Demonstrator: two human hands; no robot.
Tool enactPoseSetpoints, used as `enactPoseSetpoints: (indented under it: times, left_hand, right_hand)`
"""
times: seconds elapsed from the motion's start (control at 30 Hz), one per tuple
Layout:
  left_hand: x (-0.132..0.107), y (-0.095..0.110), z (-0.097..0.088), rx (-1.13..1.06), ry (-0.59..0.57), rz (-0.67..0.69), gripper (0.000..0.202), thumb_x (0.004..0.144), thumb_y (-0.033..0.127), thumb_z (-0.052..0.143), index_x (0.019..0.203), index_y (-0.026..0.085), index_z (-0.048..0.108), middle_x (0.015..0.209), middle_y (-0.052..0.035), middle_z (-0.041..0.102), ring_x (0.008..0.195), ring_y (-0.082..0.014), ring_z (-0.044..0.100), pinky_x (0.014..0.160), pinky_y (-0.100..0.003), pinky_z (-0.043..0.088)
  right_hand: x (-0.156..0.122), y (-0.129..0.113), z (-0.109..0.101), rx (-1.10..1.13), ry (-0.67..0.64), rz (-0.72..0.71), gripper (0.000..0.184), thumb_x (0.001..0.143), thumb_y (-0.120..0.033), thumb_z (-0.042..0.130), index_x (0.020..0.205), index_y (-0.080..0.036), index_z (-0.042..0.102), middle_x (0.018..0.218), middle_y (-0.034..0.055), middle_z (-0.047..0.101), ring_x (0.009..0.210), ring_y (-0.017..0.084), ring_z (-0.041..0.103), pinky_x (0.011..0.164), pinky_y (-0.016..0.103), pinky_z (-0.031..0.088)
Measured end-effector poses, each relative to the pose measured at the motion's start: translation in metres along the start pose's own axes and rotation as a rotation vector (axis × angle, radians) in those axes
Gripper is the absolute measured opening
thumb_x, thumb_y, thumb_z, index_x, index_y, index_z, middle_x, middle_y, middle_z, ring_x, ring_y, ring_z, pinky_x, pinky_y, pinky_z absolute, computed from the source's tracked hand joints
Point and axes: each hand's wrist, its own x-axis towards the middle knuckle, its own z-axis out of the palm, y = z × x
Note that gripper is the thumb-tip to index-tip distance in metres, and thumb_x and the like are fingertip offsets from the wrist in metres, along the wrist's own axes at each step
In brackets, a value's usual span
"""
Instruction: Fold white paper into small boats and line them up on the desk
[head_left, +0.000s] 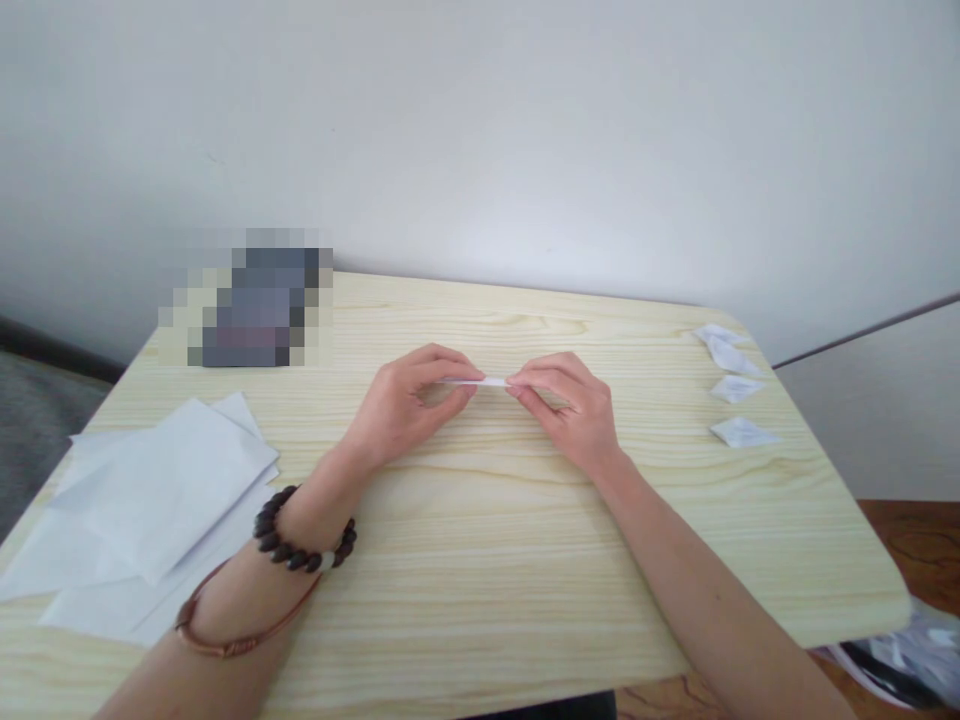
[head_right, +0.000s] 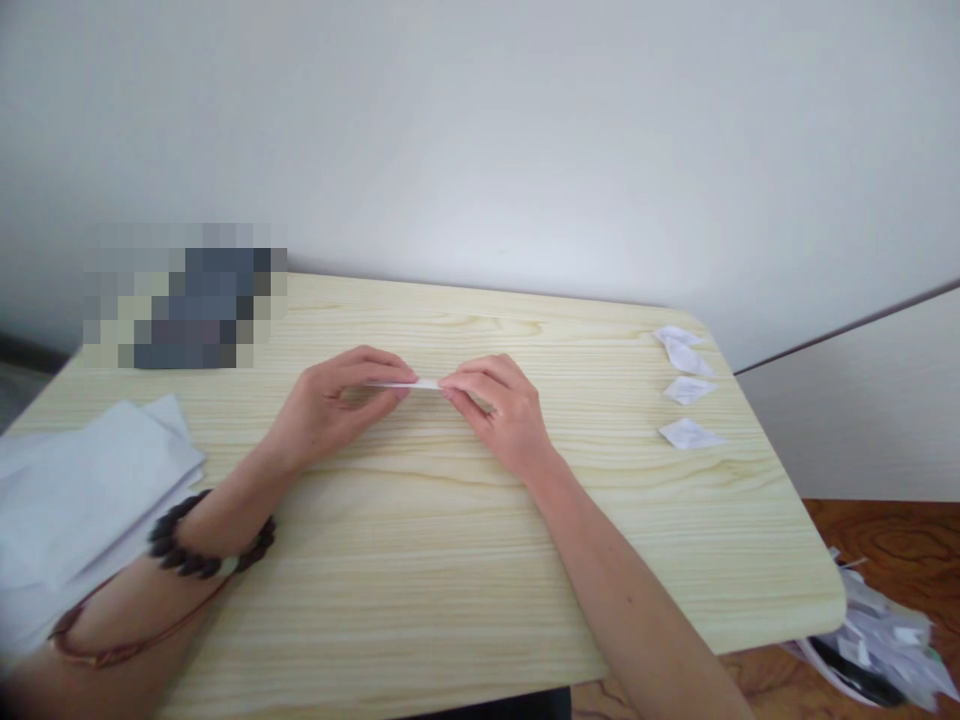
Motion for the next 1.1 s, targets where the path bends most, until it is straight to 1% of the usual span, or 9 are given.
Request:
enactPoseSetpoints:
  times: [0.1, 0.2, 0.37, 0.53, 0.63, 0.8, 0.9, 1.0, 1.1]
  left_hand:
    - [-0.001, -0.006, 0.000, 0.152, 0.037, 0.088, 0.018, 0.087, 0.025, 0.057, 0.094, 0.021, 0.073, 0.097, -0.0051, 0.066, 0.089, -0.0163, 0.063, 0.082, -0.029, 0.050]
    - [-0.002, -0.013, 0.001, 0.274, 0.010, 0.150, 0.018, 0.087, 0.022, 0.056, 0.092, 0.022, 0.074, 0.091, -0.0048, 0.065, 0.085, -0.0167, 0.061, 0.077, -0.029, 0.049]
    - [-0.002, -0.019, 0.001, 0.403, -0.052, 0.193, 0.021, 0.090, 0.022, 0.054, 0.092, 0.022, 0.074, 0.090, -0.0061, 0.066, 0.085, -0.0183, 0.058, 0.076, -0.032, 0.047]
    - [-0.002, -0.022, -0.001, 0.414, -0.075, 0.181, 0.023, 0.091, 0.027, 0.052, 0.094, 0.021, 0.075, 0.088, -0.0062, 0.064, 0.084, -0.0185, 0.057, 0.076, -0.032, 0.047]
    - [-0.001, -0.022, -0.005, 0.388, -0.102, 0.162, 0.024, 0.092, 0.027, 0.050, 0.097, 0.020, 0.074, 0.092, -0.0066, 0.067, 0.087, -0.0194, 0.059, 0.079, -0.033, 0.048]
    - [-0.001, -0.021, -0.010, 0.378, -0.100, 0.085, 0.022, 0.092, 0.028, 0.051, 0.094, 0.020, 0.072, 0.092, -0.0054, 0.071, 0.089, -0.0199, 0.062, 0.084, -0.033, 0.049]
    - [-0.002, -0.021, -0.009, 0.392, -0.100, 0.127, 0.022, 0.092, 0.027, 0.050, 0.092, 0.019, 0.071, 0.092, -0.0058, 0.070, 0.088, -0.0199, 0.061, 0.082, -0.033, 0.049]
    - [-0.003, -0.019, -0.006, 0.434, -0.115, 0.189, 0.023, 0.094, 0.025, 0.047, 0.095, 0.020, 0.070, 0.092, -0.0062, 0.067, 0.087, -0.0191, 0.059, 0.079, -0.032, 0.048]
    - [-0.002, -0.015, -0.004, 0.461, -0.090, 0.236, 0.025, 0.095, 0.023, 0.044, 0.096, 0.018, 0.068, 0.092, -0.0073, 0.065, 0.088, -0.0191, 0.058, 0.078, -0.031, 0.048]
  right_hand:
    - [0.000, 0.003, -0.001, -0.098, -0.030, -0.042, 0.012, 0.088, -0.021, 0.062, 0.090, -0.027, 0.072, 0.089, 0.0034, 0.069, 0.085, 0.017, 0.060, 0.078, 0.034, 0.050]
    - [-0.001, 0.008, 0.001, -0.138, -0.113, -0.055, 0.011, 0.088, -0.022, 0.062, 0.089, -0.025, 0.072, 0.088, 0.0040, 0.069, 0.084, 0.018, 0.058, 0.077, 0.034, 0.049]
    - [-0.004, 0.014, 0.003, -0.098, -0.202, 0.039, 0.011, 0.088, -0.025, 0.062, 0.090, -0.024, 0.073, 0.085, 0.0043, 0.065, 0.083, 0.018, 0.057, 0.073, 0.033, 0.049]
    - [-0.003, 0.013, 0.000, -0.122, -0.233, 0.108, 0.015, 0.089, -0.027, 0.060, 0.094, -0.024, 0.074, 0.085, 0.0044, 0.062, 0.084, 0.018, 0.056, 0.075, 0.033, 0.048]
    - [-0.002, 0.012, -0.002, -0.120, -0.248, 0.140, 0.016, 0.090, -0.027, 0.059, 0.094, -0.023, 0.074, 0.083, 0.0043, 0.061, 0.082, 0.017, 0.056, 0.075, 0.033, 0.048]
    - [0.000, 0.014, -0.002, -0.067, -0.241, 0.178, 0.012, 0.090, -0.025, 0.060, 0.089, -0.022, 0.071, 0.086, 0.0040, 0.066, 0.086, 0.018, 0.058, 0.080, 0.034, 0.047]
    - [-0.001, 0.015, -0.001, -0.064, -0.249, 0.152, 0.013, 0.090, -0.026, 0.059, 0.095, -0.022, 0.069, 0.090, 0.0045, 0.065, 0.089, 0.019, 0.058, 0.083, 0.035, 0.047]
    - [-0.003, 0.015, 0.000, -0.092, -0.269, 0.136, 0.020, 0.089, -0.031, 0.061, 0.106, -0.023, 0.068, 0.093, 0.0054, 0.063, 0.090, 0.020, 0.057, 0.084, 0.036, 0.047]
    - [-0.003, 0.013, 0.001, -0.106, -0.243, 0.110, 0.018, 0.091, -0.031, 0.057, 0.102, -0.023, 0.070, 0.095, 0.0062, 0.061, 0.088, 0.019, 0.057, 0.080, 0.035, 0.049]
